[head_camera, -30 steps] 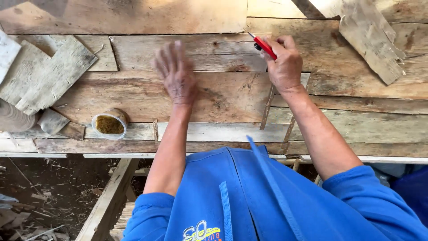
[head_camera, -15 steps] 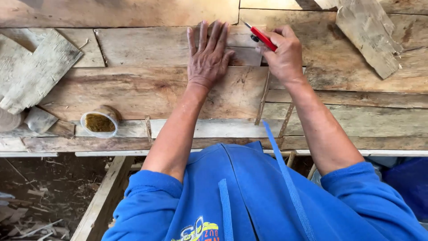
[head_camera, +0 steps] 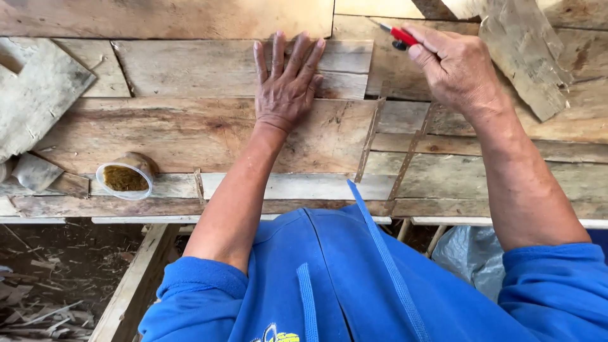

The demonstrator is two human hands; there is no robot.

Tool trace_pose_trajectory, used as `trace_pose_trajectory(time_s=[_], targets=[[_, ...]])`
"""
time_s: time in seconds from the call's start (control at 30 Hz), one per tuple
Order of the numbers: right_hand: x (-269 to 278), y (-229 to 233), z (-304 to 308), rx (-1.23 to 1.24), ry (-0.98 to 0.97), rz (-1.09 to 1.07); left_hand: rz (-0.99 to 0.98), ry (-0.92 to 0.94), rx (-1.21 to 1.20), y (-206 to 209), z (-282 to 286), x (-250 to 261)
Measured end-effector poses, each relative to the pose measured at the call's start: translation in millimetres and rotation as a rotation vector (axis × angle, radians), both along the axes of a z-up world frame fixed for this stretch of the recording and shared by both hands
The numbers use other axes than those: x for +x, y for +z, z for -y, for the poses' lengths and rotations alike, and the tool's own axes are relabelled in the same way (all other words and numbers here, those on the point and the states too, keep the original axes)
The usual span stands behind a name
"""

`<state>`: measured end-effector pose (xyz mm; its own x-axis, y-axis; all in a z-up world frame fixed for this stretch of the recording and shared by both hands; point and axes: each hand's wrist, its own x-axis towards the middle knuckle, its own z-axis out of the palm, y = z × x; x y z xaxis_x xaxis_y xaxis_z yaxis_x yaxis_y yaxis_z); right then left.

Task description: Cutting and trimming thin wooden boards using a utility knife on a workbench.

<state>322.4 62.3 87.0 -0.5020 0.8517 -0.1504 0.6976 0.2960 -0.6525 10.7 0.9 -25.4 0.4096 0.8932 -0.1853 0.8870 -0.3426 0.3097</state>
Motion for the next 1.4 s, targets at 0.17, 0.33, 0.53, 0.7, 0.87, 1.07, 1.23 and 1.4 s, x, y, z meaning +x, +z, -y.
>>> trace_pose_trajectory(time_s=[0.17,0.33,0.53,0.7,0.87,1.07,1.23,1.4], targets=[[-5.5,-10.9,20.4,0.014,-0.047,-0.033,0.038,0.015,0.085,-1.4,4.6,0.8],[-15.7,-13.0,38.8,0.012,-0.186,-0.054,-0.031,-0.007,-0.012,-3.2,5.5,1.0],[-6.5,-19.3,42.9,-0.060,-0.295,-0.071,-0.003,0.001,-0.019,-0.9,4.5,1.3],[-3.8,-30.7,38.5,-0.030,-0.298,-0.124,-0.032,0.004,-0.044,-0.7,7.0,3.0],[2.3,-33.3,36.8,-0.078,-0.346,-0.177,-0.143,-0.009,-0.156,-1.8,4.3,7.5],[6.6,-40.0,33.5,-0.105,-0.369,-0.200,-0.135,0.000,-0.106,-8.4,8.2,3.9],[2.1,-47.1,40.9,-0.280,-0.616,-0.223,-0.205,0.052,-0.063,-21.6,15.7,0.9],[-42.9,-34.2,47.7,-0.289,-0.678,-0.432,-0.168,0.058,-0.018,-21.2,19.2,2.7]])
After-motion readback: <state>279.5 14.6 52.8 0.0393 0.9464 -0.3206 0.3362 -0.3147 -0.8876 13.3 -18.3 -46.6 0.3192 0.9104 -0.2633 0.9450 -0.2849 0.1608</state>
